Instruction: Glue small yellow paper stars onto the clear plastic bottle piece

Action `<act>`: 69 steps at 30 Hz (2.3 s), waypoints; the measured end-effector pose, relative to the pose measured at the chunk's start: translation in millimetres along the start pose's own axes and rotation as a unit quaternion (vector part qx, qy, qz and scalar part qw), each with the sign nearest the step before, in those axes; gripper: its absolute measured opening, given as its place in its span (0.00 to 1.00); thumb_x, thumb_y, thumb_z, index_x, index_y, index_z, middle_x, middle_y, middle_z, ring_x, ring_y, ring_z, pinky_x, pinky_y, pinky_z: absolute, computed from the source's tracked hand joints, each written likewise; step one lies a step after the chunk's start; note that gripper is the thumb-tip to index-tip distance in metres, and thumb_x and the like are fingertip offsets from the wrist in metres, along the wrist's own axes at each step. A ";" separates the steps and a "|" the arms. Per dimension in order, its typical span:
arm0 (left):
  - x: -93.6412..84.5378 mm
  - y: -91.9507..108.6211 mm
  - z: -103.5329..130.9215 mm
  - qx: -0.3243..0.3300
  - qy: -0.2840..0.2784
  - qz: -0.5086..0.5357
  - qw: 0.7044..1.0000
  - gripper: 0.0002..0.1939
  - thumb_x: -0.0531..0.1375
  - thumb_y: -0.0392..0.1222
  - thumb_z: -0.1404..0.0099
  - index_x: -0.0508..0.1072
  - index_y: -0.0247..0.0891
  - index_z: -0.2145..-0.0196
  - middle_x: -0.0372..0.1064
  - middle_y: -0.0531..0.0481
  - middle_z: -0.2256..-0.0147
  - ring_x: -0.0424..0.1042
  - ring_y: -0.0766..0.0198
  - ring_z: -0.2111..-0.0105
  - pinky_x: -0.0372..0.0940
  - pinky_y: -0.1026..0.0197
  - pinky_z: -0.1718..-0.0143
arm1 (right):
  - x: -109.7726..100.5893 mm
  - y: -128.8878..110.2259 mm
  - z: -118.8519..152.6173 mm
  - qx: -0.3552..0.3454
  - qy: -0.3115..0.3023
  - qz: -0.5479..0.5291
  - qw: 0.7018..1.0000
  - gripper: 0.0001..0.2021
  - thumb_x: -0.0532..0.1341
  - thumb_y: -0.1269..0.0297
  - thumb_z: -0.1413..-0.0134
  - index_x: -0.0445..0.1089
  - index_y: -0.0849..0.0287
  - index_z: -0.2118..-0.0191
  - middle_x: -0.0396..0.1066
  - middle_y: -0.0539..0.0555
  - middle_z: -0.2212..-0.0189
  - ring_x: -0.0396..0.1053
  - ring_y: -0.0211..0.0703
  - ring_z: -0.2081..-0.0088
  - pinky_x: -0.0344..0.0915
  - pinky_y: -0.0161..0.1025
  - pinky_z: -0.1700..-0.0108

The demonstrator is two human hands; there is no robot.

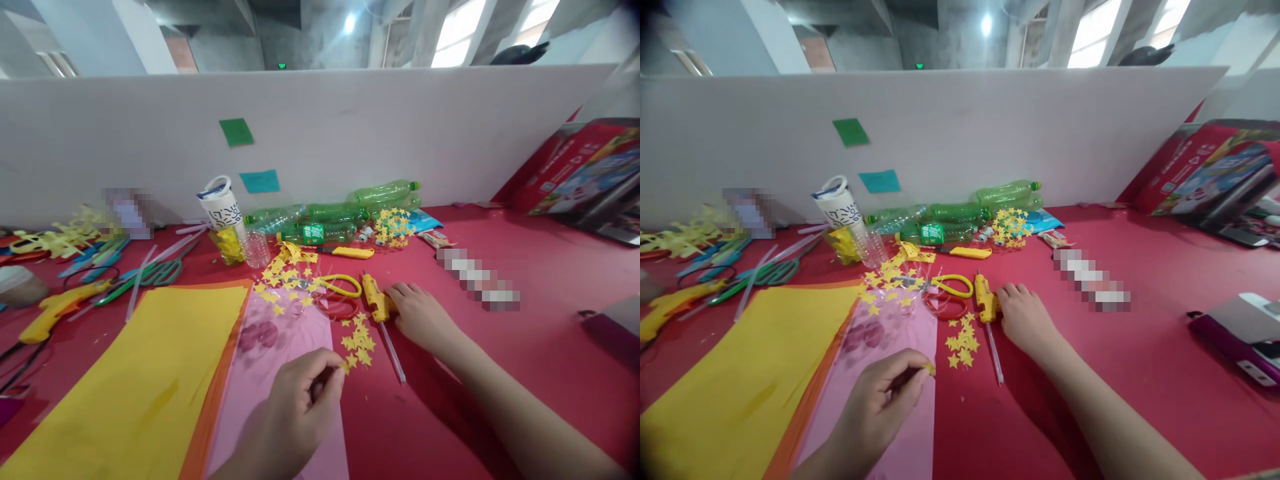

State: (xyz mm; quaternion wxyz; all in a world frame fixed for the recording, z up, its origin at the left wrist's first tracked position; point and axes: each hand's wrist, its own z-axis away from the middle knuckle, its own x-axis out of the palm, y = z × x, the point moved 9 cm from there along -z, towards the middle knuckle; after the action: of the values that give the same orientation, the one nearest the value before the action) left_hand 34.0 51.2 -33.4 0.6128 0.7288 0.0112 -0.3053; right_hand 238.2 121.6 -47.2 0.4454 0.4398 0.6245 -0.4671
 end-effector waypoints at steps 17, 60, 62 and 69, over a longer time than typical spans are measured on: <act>-85.7 -7.3 6.7 -0.043 0.169 0.077 0.982 0.10 0.52 0.45 0.33 0.66 0.38 0.70 0.61 0.57 0.77 0.54 0.75 0.84 0.52 0.68 0.82 | -60.3 -99.9 30.7 -0.108 -0.003 -0.464 0.879 0.12 0.58 0.57 0.44 0.68 0.55 0.56 0.74 0.53 0.70 0.72 0.42 0.75 0.70 0.35 0.76; -72.8 -14.6 5.4 -0.099 0.123 0.157 0.975 0.12 0.52 0.42 0.34 0.67 0.37 0.73 0.65 0.55 0.77 0.54 0.76 0.84 0.51 0.68 0.81 | -52.5 -154.0 66.0 -0.375 0.111 -0.092 0.916 0.13 0.47 0.73 0.40 0.66 0.59 0.69 0.70 0.58 0.73 0.66 0.46 0.70 0.63 0.44 0.67; -77.0 -10.5 7.2 -0.073 0.144 0.131 0.978 0.11 0.53 0.42 0.34 0.67 0.37 0.72 0.65 0.55 0.76 0.55 0.76 0.83 0.52 0.69 0.81 | -54.6 -152.4 69.5 -0.382 0.140 -0.050 0.912 0.12 0.48 0.75 0.41 0.67 0.60 0.68 0.71 0.58 0.73 0.67 0.47 0.69 0.64 0.44 0.65; -74.4 -13.9 4.4 -0.076 0.134 0.148 0.977 0.10 0.52 0.43 0.33 0.67 0.38 0.70 0.65 0.55 0.75 0.54 0.76 0.84 0.52 0.68 0.81 | -78.1 -81.0 38.2 -0.202 0.181 -0.158 0.949 0.10 0.55 0.69 0.43 0.62 0.56 0.54 0.67 0.61 0.57 0.69 0.50 0.61 0.65 0.42 0.63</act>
State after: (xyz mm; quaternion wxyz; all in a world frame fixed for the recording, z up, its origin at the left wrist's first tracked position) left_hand -33.9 77.3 -11.9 0.6977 0.7080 0.0081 -0.1094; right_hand 182.5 59.6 37.5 0.3250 0.3131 0.8375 -0.3082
